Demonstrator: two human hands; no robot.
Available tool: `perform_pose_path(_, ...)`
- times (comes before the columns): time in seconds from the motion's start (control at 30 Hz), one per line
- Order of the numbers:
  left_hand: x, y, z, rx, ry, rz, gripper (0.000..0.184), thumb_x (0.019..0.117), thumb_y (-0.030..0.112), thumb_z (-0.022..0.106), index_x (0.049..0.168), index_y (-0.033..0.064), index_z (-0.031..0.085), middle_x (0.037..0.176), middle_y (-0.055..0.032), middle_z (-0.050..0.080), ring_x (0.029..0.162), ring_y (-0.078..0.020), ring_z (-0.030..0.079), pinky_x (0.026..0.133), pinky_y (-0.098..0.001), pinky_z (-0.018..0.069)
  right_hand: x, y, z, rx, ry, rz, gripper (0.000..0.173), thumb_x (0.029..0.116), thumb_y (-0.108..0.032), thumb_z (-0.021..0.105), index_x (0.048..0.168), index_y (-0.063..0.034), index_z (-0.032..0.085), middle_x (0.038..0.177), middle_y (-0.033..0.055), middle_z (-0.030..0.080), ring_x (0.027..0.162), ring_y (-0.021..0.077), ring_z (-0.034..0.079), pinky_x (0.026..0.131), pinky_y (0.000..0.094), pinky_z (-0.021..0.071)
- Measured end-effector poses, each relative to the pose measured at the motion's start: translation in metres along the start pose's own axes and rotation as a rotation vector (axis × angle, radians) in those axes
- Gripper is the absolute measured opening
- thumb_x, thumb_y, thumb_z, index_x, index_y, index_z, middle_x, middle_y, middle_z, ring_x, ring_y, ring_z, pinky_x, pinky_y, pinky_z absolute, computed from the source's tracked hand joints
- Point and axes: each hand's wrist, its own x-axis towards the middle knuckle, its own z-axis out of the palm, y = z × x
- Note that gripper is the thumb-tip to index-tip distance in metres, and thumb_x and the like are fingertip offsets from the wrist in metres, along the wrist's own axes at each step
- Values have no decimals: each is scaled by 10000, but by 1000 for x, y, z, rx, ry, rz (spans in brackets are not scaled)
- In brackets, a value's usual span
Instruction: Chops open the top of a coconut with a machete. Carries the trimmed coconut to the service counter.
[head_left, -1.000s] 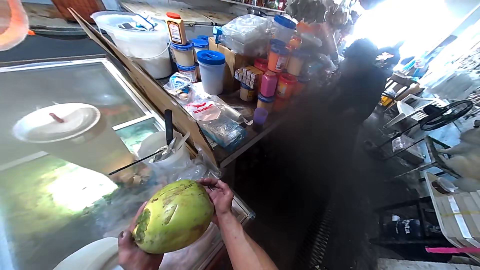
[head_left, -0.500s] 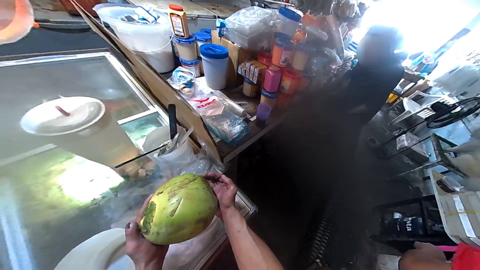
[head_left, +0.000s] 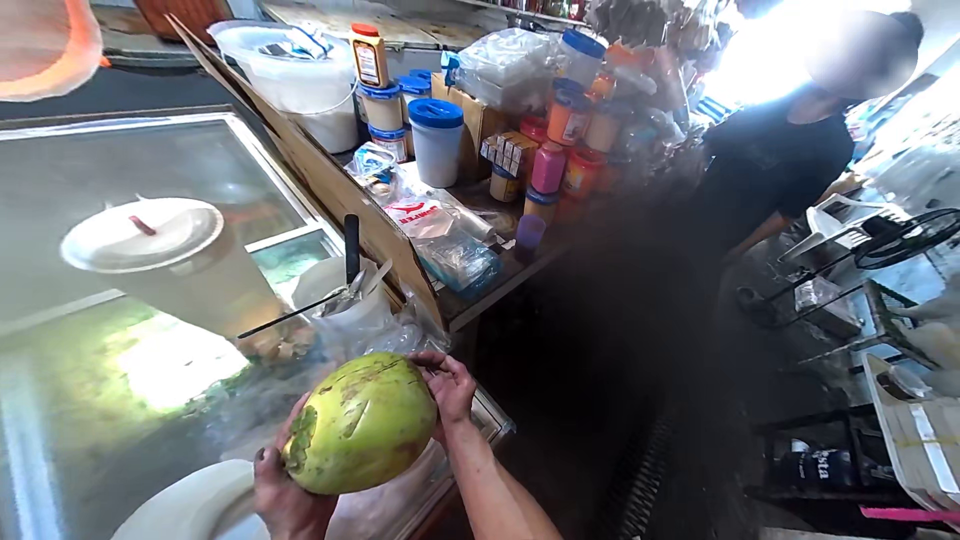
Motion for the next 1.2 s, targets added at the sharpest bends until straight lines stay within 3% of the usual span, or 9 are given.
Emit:
perform_pose_path(0.5,0,2,3,-31,-36,5,629,1083,335,78,1275,127,639,1179,72,738,1116,-30,672,1000,-245,548,2,0,-2,27,2,24,513,1018,-264,244,1092,21,664,1114,156,716,1090,244,675,981,383,537)
perform_pose_path(0.67,1,-3,-5,-24,-52,18,550,1080,369,185,1275,131,641,1223,69,721,1165,-33,646,1043,-249,512,3,2,-6,49,-24,8,525,1024,-289,254,1080,14,680,1105,149,727,1082,243,686,978,379,543)
perform_pose_path(0.77,3,-7,-12,-73,-100,16,488,1021,538,429,1256,201,692,1209,78,729,1159,-41,655,1021,-267,531,6,6,-10,35,-88,-56,519,999,-328,320,1062,9,710,1111,152,741,1085,239,697,970,369,553)
perform_pose_path(0.83,3,-9,-13,-82,-122,26,495,999,569,466,1254,217,703,1218,76,729,1166,-49,654,1025,-277,530,6,6,-10,29,-99,-61,518,999,-330,322,1055,1,715,1113,146,741,1083,232,696,970,362,552)
perform_pose_path(1.03,-2,-6,-12,-37,-54,-10,560,1072,451,210,1314,158,622,1233,79,715,1178,-43,641,1050,-286,516,3,6,-10,-23,-84,-46,518,1000,-338,317,1067,-1,705,1109,136,738,1082,225,689,982,372,544)
perform_pose_path(1.2,-1,-7,-16,-30,-60,-11,578,1076,424,178,1346,130,595,1260,65,701,1199,-45,629,1057,-276,509,1,6,-8,12,-91,-34,523,1011,-316,303,1081,20,697,1110,154,735,1082,236,691,981,375,546)
